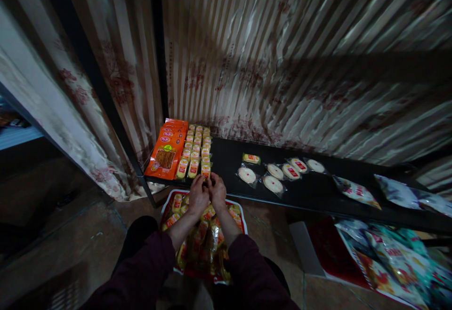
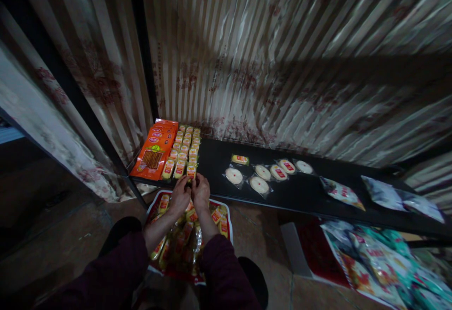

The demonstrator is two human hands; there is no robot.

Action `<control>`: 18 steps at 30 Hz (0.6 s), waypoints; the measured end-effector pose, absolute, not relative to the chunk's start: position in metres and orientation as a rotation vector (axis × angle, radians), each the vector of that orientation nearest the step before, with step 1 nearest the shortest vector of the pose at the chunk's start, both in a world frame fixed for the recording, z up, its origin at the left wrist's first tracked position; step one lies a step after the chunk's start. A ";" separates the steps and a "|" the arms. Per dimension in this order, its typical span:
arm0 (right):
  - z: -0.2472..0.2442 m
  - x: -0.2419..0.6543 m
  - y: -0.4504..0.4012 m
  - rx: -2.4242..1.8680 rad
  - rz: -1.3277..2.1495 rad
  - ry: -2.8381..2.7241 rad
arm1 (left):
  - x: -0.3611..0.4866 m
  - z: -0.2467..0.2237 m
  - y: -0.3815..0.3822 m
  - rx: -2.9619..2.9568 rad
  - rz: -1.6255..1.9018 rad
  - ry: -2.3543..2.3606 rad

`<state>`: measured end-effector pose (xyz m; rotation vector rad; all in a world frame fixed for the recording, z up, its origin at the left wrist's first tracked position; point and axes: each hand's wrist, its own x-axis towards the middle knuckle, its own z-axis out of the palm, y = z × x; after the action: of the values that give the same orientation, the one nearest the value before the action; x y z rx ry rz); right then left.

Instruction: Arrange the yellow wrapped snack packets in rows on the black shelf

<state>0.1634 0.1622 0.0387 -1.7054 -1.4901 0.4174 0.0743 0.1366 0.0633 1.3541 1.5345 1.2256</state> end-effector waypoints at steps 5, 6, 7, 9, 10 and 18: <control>0.040 0.164 0.161 -1.719 0.427 -1.493 | 0.073 0.063 0.135 1.407 1.198 1.533; 0.041 0.164 0.160 -1.715 0.435 -1.492 | 0.073 0.063 0.135 1.429 1.193 1.532; 0.042 0.164 0.160 -1.713 0.441 -1.491 | 0.072 0.063 0.134 1.449 1.190 1.532; 0.044 0.164 0.159 -1.714 0.443 -1.483 | 0.072 0.063 0.133 1.475 1.193 1.524; 0.044 0.164 0.159 -1.717 0.435 -1.474 | 0.072 0.062 0.133 1.481 1.198 1.515; 0.037 0.167 0.169 -1.660 0.357 -1.512 | 0.072 0.056 0.137 1.508 1.231 1.450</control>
<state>0.1666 0.1689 0.0372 -1.6604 -1.5121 0.3572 0.0716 0.1366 0.0559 1.5081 1.4502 1.2312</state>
